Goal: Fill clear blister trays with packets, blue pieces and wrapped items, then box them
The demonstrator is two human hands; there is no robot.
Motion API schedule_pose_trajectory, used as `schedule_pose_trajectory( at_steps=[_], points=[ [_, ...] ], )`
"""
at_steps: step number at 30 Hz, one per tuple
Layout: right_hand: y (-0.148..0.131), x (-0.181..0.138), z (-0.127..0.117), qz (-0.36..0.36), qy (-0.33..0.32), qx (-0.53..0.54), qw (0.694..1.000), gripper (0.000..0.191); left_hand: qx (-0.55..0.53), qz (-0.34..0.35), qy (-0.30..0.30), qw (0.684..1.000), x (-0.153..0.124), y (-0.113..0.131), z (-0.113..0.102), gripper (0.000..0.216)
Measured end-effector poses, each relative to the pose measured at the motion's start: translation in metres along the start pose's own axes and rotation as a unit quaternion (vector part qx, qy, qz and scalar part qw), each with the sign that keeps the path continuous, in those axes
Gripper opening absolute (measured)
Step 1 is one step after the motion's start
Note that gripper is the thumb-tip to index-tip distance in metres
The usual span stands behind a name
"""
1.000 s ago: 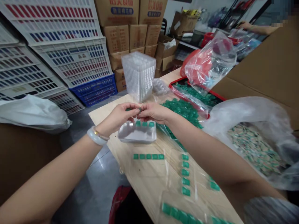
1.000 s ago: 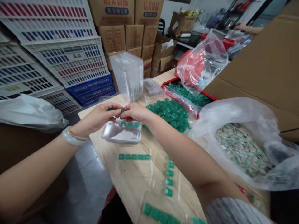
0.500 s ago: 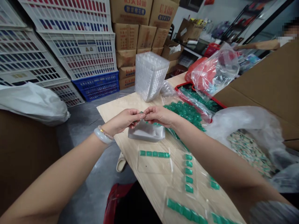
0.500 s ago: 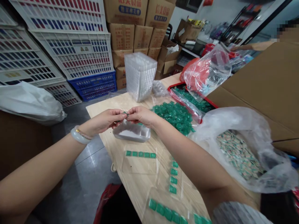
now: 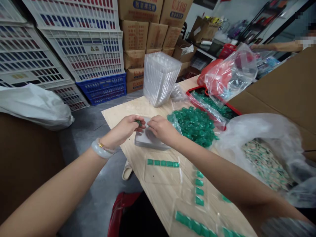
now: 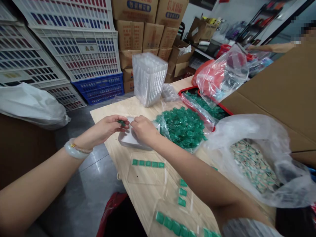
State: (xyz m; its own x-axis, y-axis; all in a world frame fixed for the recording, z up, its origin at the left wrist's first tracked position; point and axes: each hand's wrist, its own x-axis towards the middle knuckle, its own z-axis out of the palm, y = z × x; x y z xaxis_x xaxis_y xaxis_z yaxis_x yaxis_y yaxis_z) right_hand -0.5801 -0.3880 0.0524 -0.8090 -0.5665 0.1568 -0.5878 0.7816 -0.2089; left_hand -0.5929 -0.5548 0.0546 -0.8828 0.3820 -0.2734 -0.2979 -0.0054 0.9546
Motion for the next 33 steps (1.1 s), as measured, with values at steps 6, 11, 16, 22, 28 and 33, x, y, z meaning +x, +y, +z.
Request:
schedule_pose_trajectory(
  at_steps=[6, 11, 16, 22, 28, 33],
  points=[
    [0.006, 0.0, 0.009, 0.042, 0.044, 0.062, 0.996, 0.025, -0.01, -0.018, 0.015, 1.0, -0.003, -0.005, 0.002, 0.024],
    [0.012, -0.004, 0.001, 0.037, 0.0, 0.097, 0.995, 0.03, 0.01, -0.018, 0.039, 0.999, -0.002, -0.005, 0.006, 0.025],
    [0.008, -0.005, -0.006, 0.027, -0.023, 0.089, 0.995, 0.027, 0.006, -0.01, 0.057, 0.998, -0.002, -0.005, 0.009, 0.029],
    [0.004, -0.011, 0.005, 0.017, -0.023, 0.013, 1.0, 0.024, 0.013, 0.016, 0.036, 0.999, -0.005, -0.006, 0.008, 0.019],
    [-0.006, -0.009, 0.002, 0.077, 0.099, 0.168, 0.978, 0.018, -0.004, 0.028, 0.039, 0.999, -0.009, -0.01, 0.007, 0.026],
    [-0.008, 0.005, -0.004, 0.223, 0.06, 0.401, 0.887, 0.01, 0.038, 0.076, 0.025, 0.996, -0.01, -0.009, 0.006, 0.03]
  ],
)
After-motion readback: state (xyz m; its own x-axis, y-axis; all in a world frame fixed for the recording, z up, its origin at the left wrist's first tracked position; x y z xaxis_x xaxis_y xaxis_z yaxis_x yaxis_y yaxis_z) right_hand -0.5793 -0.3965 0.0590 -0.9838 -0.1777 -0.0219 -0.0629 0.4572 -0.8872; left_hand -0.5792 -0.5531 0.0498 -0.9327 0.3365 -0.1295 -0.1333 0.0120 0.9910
